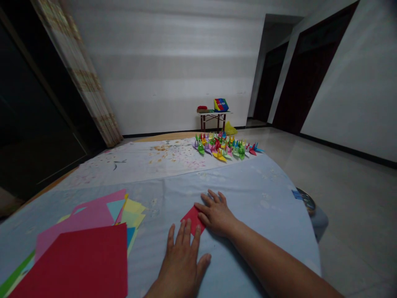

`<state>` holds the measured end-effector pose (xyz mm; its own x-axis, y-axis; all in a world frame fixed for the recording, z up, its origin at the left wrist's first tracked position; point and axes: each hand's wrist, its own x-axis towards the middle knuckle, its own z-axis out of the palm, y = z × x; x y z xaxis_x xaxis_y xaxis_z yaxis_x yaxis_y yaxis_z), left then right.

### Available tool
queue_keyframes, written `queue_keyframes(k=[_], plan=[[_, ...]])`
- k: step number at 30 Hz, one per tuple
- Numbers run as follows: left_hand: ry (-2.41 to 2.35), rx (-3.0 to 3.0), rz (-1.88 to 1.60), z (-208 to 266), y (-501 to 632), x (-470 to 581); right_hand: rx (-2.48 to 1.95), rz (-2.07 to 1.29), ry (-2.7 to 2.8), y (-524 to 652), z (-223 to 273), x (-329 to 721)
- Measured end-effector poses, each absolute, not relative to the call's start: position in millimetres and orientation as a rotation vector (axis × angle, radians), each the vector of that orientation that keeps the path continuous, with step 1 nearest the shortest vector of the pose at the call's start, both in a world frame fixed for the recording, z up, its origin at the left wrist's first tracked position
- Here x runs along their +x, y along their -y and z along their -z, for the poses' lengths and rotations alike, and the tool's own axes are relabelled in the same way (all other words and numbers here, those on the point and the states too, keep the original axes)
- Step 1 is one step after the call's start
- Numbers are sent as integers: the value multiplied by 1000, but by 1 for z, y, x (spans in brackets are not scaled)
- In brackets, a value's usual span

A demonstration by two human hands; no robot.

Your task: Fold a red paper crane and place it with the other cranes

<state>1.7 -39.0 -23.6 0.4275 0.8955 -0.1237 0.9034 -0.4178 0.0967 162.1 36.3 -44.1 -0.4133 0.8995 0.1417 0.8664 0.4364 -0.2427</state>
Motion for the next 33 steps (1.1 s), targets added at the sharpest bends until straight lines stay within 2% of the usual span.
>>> queue_keyframes(k=[9, 14, 20, 27, 33], plan=[[-1641, 2546, -108, 20, 35, -2, -1447, -225, 2240, -44, 47, 171], [-1567, 2488, -279, 16, 26, -11, -1199, -470, 2363, -42, 31, 180], [-1657, 2391, -312, 6, 16, -26, -1168, -623, 2543, -45, 19, 183], [-1627, 2360, -279, -7, 7, -32, -1198, -660, 2628, -51, 14, 184], [-1649, 2394, -414, 3, -5, -18, -1147, -606, 2566, -56, 19, 182]])
